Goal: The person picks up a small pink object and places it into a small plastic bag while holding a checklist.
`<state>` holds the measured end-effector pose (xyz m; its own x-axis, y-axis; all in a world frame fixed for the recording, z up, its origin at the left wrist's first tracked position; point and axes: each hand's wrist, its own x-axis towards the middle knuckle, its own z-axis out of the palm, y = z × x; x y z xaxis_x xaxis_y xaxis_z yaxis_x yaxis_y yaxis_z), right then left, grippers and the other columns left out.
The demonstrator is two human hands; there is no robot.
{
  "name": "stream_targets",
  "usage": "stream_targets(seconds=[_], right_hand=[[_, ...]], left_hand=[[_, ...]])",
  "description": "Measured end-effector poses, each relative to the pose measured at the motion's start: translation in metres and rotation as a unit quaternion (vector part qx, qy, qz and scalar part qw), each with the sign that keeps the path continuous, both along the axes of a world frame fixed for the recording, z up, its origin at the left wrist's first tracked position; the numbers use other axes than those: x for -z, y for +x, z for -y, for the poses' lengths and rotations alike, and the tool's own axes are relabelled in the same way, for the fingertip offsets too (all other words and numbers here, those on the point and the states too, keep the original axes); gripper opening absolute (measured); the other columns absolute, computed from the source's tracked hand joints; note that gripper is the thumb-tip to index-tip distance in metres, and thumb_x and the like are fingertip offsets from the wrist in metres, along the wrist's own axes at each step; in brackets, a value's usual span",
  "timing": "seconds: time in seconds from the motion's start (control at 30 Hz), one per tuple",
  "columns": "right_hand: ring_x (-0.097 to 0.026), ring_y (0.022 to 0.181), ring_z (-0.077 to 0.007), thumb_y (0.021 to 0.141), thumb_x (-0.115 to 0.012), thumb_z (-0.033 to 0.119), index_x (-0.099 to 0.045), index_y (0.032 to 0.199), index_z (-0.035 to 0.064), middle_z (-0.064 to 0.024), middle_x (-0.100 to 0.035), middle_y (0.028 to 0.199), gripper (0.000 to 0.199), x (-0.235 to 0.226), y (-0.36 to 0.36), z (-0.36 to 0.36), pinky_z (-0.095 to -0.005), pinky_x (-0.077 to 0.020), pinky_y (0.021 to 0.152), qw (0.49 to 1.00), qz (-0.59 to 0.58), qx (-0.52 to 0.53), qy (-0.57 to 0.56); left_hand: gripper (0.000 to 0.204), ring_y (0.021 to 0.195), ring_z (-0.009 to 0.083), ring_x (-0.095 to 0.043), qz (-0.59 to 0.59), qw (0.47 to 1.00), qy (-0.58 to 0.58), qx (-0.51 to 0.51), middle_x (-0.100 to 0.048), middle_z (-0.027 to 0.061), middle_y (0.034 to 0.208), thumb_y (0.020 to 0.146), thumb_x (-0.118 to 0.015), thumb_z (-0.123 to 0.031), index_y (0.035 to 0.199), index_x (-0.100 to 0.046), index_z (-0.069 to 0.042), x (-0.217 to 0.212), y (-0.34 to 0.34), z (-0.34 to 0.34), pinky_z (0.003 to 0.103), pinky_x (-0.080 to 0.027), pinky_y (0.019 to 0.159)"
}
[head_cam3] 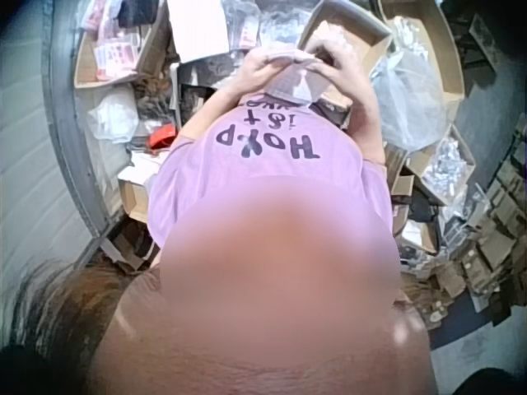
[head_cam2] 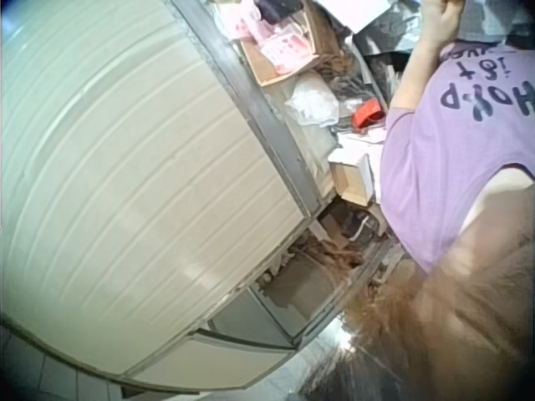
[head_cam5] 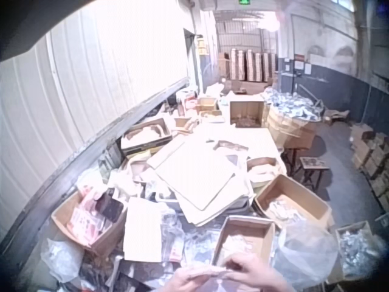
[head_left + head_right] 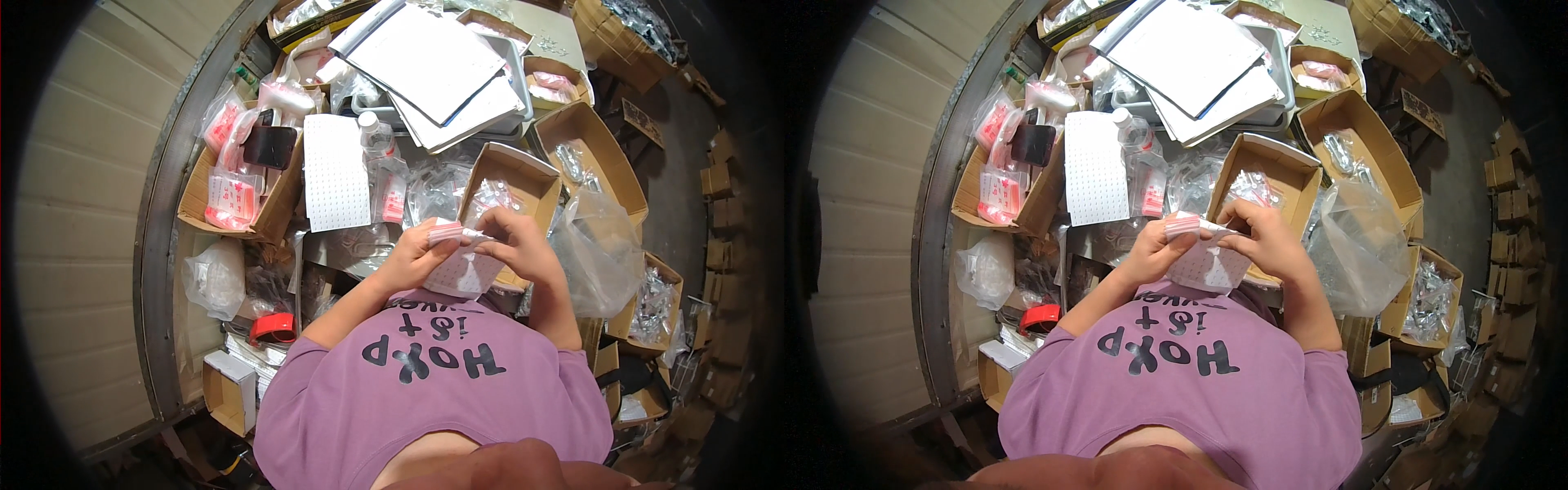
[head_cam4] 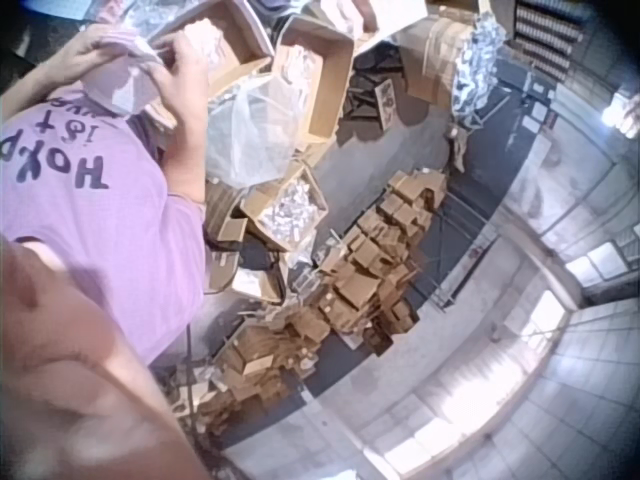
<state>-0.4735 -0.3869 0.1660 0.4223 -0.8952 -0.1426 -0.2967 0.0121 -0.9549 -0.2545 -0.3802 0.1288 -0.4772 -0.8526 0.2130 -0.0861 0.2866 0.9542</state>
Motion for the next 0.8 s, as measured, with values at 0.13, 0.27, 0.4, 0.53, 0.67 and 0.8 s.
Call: stream_targets(seconds=[0.13, 0.27, 0.4, 0.53, 0.67, 0.8], right_hand=[[-0.057, 0.081, -0.0088, 0.077, -0.07, 0.0, -0.058, 0.097, -0.0027, -0.003, -0.061, 0.082, 0.023, 0.001, -0.005, 0.002, -0.0249, -0.0473, 0.069, 0.997, 0.055, -0.021, 0.042], [-0.058, 0.076, -0.0113, 0.079, -0.067, 0.001, -0.059, 0.093, -0.0025, -0.0052, -0.062, 0.082, 0.017, 0.002, -0.002, 0.002, -0.0257, -0.047, 0.067, 0.998, 0.047, -0.027, 0.015], [-0.058, 0.071, -0.0171, 0.078, -0.067, 0.004, -0.059, 0.089, -0.0017, -0.0081, -0.06, 0.078, 0.014, -0.008, 0.0, 0.004, -0.0287, -0.047, 0.064, 0.987, -0.045, -0.015, -0.154], [-0.058, 0.071, -0.0213, 0.075, -0.068, 0.003, -0.059, 0.087, -0.0005, -0.0096, -0.058, 0.077, 0.015, -0.013, 0.001, 0.003, -0.0312, -0.0474, 0.065, 0.994, -0.045, -0.014, -0.103], [-0.058, 0.072, -0.0196, 0.074, -0.068, 0.0, -0.059, 0.085, 0.0002, -0.0094, -0.059, 0.077, 0.014, -0.007, 0.002, 0.003, -0.0309, -0.0466, 0.064, 0.98, -0.078, -0.008, -0.182], [-0.058, 0.073, -0.0147, 0.075, -0.065, -0.005, -0.058, 0.083, -0.0001, -0.0075, -0.059, 0.077, 0.012, -0.011, -0.002, 0.005, -0.0274, -0.0456, 0.064, 0.972, -0.087, -0.063, -0.21]], left_hand=[[0.022, 0.085, 0.0202, -0.061, -0.039, 0.998, -0.007, 0.043, -0.064, 0.0114, 0.093, 0.095, -0.053, -0.017, 0.104, -0.066, -0.001, -0.003, 0.004, 0.001, 0.029, -0.046, 0.076], [0.02, 0.083, 0.0204, -0.062, -0.01, 0.999, -0.027, 0.033, -0.063, 0.0117, 0.092, 0.094, -0.054, -0.014, 0.102, -0.066, -0.001, -0.01, 0.003, 0.001, 0.029, -0.047, 0.074], [0.017, 0.081, 0.0224, -0.061, 0.051, 0.995, -0.084, 0.014, -0.062, 0.0122, 0.091, 0.092, -0.056, -0.012, 0.101, -0.066, -0.002, -0.012, 0.002, 0.001, 0.03, -0.047, 0.072], [0.021, 0.079, 0.03, -0.053, 0.038, 0.995, -0.088, 0.007, -0.057, 0.014, 0.084, 0.087, -0.056, -0.006, 0.106, -0.065, -0.006, -0.012, -0.003, -0.001, 0.036, -0.044, 0.07], [0.019, 0.078, 0.0304, -0.054, 0.058, 0.996, -0.071, -0.009, -0.056, 0.0141, 0.085, 0.089, -0.056, -0.008, 0.106, -0.065, -0.005, -0.01, -0.005, -0.001, 0.036, -0.044, 0.069], [0.02, 0.083, 0.0231, -0.06, 0.019, 0.999, 0.028, -0.028, -0.062, 0.013, 0.089, 0.092, -0.053, -0.013, 0.103, -0.064, 0.0, -0.003, -0.005, -0.001, 0.031, -0.046, 0.073]])
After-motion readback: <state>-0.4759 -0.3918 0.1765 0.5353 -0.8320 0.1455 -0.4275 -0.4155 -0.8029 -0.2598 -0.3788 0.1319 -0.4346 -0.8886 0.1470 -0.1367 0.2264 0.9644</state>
